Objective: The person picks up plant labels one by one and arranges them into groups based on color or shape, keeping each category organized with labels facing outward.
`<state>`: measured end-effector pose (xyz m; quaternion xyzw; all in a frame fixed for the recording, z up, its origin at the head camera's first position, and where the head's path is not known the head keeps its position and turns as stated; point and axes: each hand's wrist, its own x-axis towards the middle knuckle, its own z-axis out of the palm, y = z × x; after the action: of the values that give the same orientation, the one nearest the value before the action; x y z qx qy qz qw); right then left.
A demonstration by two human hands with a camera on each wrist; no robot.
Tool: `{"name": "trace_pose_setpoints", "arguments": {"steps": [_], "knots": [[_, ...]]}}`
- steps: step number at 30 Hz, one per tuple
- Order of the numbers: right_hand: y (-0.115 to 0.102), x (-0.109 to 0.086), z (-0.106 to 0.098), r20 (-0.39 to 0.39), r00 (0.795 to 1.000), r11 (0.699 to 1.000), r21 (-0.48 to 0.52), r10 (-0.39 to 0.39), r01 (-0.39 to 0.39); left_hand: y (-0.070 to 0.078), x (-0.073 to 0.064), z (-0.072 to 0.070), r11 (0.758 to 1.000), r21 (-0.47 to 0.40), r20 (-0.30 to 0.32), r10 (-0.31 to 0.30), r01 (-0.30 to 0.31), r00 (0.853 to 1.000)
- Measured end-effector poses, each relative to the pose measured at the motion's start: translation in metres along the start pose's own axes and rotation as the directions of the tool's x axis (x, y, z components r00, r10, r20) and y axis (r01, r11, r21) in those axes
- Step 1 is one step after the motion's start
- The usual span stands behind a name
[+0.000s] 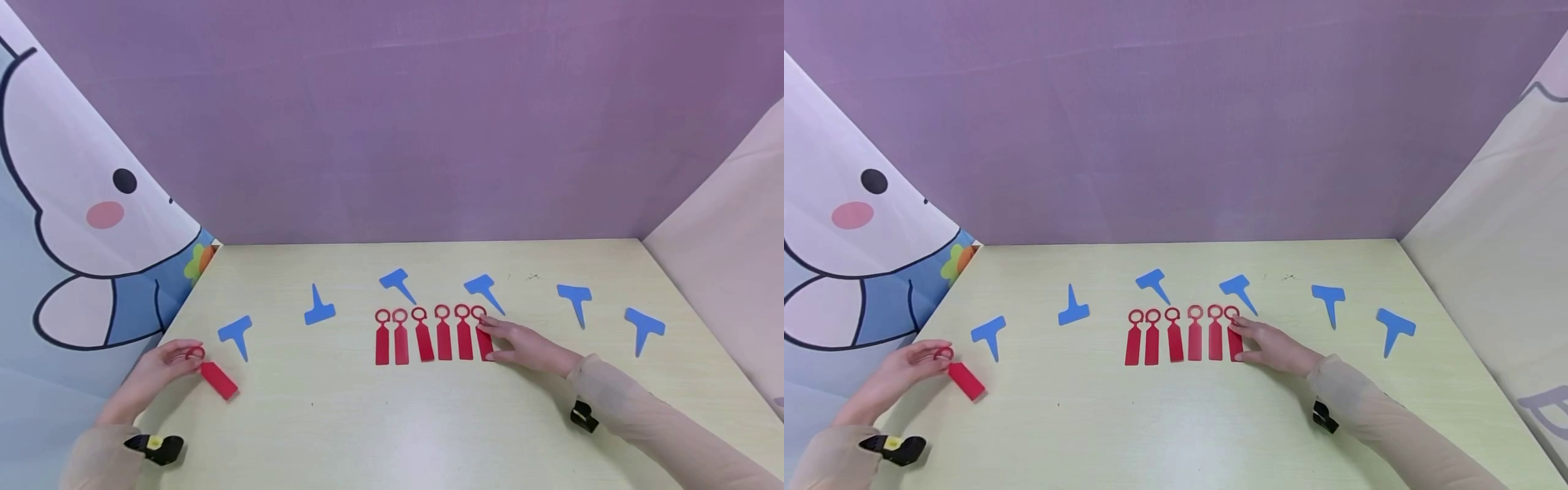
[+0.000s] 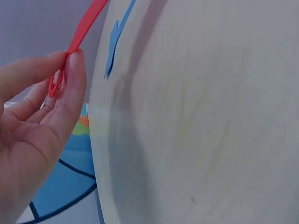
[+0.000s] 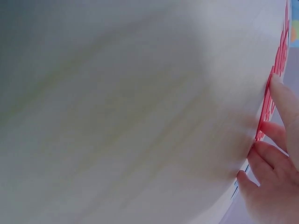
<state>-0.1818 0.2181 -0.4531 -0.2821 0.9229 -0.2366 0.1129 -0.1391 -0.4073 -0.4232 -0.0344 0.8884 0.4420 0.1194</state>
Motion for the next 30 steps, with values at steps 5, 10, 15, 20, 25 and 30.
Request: {"name": "trace_pose_setpoints", "arguments": {"steps": [5,10,15,20,25,30], "knots": [[-0.001,0.0,-0.001,0.003,1.0,1.0,-0.003,0.001,-0.001,0.012,0.005,0.004,0.999,-0.018,0.021,0.034,-0.034,0.999],[-0.001,-0.001,-0.001,0.002,1.0,1.0,-0.006,0.002,-0.002,0.022,0.011,0.011,0.996,-0.04,0.035,0.079,-0.078,0.996],[-0.002,-0.001,-0.001,-0.003,1.0,1.0,-0.009,-0.004,0.004,0.034,0.019,0.02,0.993,-0.043,0.054,0.112,-0.11,0.992],[0.0,-0.001,-0.002,-0.011,1.0,1.0,-0.013,-0.01,0.01,0.045,0.029,0.031,0.986,-0.074,0.086,0.157,-0.151,0.984],[0.0,0.0,-0.001,0.0,1.0,1.0,-0.007,-0.006,0.006,0.057,0.039,0.041,0.986,-0.059,0.113,0.159,-0.153,0.981],[-0.001,0.0,-0.001,0.01,1.0,1.0,-0.002,0.002,-0.002,0.071,0.052,0.053,0.985,-0.065,0.141,0.166,-0.159,0.976]]}}
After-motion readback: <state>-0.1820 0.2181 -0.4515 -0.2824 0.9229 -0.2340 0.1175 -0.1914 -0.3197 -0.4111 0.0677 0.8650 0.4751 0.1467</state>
